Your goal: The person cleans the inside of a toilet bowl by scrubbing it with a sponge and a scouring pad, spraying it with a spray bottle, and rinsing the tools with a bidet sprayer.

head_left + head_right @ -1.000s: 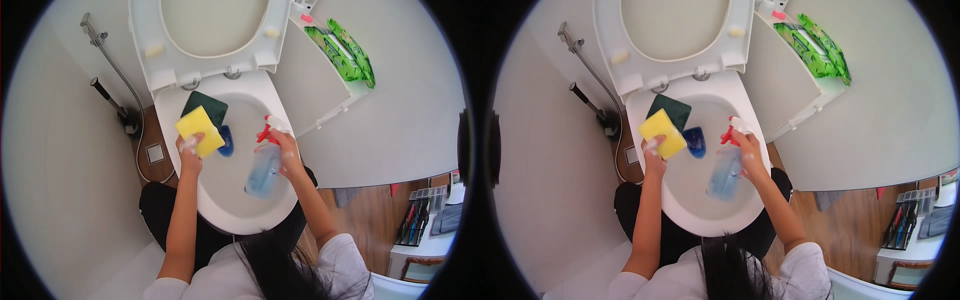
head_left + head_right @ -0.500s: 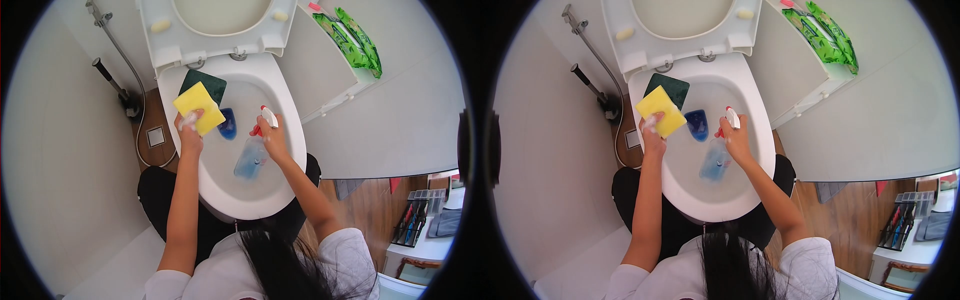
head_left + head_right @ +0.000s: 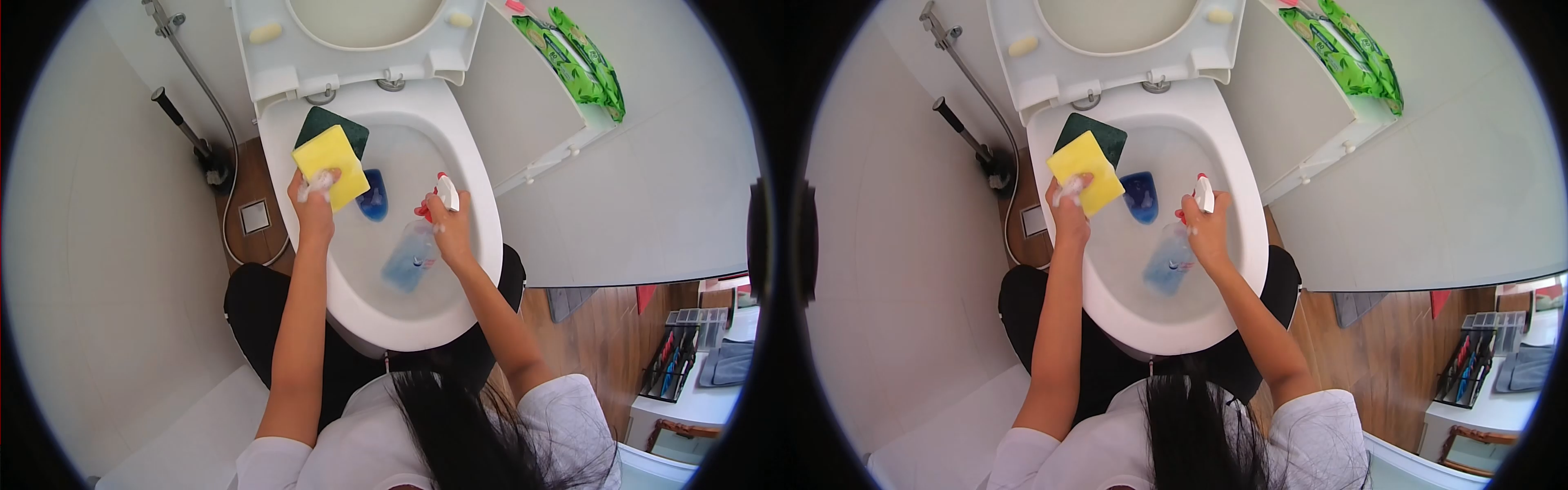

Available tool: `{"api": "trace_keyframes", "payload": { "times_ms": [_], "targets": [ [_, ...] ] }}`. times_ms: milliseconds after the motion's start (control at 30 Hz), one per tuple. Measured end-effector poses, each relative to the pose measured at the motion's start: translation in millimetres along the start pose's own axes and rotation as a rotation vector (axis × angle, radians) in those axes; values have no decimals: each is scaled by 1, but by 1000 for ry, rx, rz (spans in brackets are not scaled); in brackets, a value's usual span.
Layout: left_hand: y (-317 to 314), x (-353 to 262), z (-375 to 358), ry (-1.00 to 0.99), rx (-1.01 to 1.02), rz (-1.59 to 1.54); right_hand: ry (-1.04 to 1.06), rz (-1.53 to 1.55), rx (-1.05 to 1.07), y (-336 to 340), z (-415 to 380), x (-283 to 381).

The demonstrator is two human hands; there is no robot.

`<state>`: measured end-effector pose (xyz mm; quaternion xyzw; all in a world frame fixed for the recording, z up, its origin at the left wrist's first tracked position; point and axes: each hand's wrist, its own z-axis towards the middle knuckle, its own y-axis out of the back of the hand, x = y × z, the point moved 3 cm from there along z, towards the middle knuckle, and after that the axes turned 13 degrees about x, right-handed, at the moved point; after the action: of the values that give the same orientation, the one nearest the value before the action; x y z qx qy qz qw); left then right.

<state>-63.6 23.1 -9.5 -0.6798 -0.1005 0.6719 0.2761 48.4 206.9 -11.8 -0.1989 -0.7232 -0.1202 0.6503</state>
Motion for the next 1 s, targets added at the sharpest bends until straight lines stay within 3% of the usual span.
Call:
{"api": "trace_keyframes", "payload": {
  "times_ms": [100,200,367,767,1000],
  "targets": [
    [0,0,-1,10,-9,6,-75,-10,58,-11,-9,13],
    [-3,1,-1,-6,1,85,46,-31,150,-22,-13,21],
    [-5,5,0,-136,119,386,-56,-198,368,-30,-21,42],
    [-9,-4,-3,-115,22,283,-173,-101,228,-7,-17,58],
    [-6,-1,-2,-117,24,319,-173,-103,294,-1,-17,55]
  ]
}}
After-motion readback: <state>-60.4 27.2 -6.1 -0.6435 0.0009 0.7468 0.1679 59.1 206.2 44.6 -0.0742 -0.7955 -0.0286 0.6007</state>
